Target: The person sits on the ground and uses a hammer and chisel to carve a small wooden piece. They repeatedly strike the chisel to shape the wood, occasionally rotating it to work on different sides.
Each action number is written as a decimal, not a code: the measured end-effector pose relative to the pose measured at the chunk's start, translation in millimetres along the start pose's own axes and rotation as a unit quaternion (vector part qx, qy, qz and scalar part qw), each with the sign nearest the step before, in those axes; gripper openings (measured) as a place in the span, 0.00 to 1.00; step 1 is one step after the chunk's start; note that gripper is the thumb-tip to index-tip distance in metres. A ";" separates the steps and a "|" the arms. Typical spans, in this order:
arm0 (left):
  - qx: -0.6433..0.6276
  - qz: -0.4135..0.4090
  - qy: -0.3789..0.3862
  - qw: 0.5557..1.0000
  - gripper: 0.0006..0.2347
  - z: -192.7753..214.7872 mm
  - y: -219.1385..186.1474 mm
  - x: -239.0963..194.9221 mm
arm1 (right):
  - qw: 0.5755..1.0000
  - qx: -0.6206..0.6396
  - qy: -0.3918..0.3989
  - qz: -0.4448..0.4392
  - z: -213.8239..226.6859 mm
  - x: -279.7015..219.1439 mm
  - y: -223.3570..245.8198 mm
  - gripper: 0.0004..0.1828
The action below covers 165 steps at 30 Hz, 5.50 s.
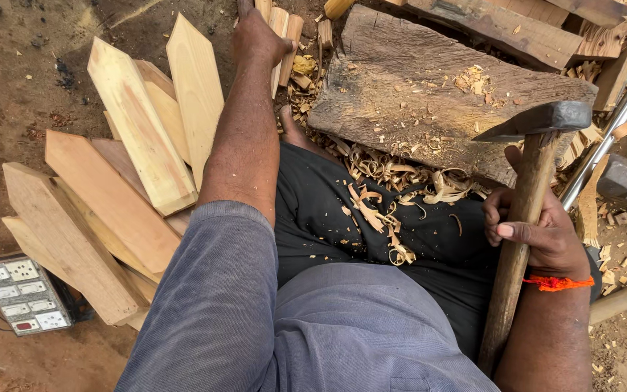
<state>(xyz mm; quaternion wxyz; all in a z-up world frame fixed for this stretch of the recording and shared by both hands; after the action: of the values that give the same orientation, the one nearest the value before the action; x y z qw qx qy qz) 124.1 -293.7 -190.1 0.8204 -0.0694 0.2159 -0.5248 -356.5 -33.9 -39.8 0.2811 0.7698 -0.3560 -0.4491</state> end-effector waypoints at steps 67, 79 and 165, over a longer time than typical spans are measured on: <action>-0.526 -0.320 0.244 0.749 0.23 -73.8 -277.3 -143.4 | 0.845 -0.479 -0.205 0.122 -56.6 -49.0 57.5 0.51; -0.808 -0.027 0.036 0.587 0.15 -9.4 -98.1 -24.5 | 0.855 -0.481 -0.114 0.158 -163.1 18.6 99.2 0.51; -0.794 -0.084 -0.021 0.602 0.11 -22.9 -126.3 7.1 | 0.844 -0.517 -0.141 0.022 -161.9 110.4 82.7 0.52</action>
<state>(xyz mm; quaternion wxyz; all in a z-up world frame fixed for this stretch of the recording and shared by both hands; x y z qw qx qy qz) 11.8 -352.9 -169.6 0.3994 -0.7222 0.5233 -0.2122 -198.7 -152.6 39.3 0.5948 0.4334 -0.1253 -0.6653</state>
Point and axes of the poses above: each hand's wrist, its own x-axis towards the middle knuckle, its own z-axis out of the back of the hand, y = z × x, the point moved 8 cm from there along x, towards the middle knuckle, and after that the axes turned 5 degrees about -z, right-handed, at the moved point
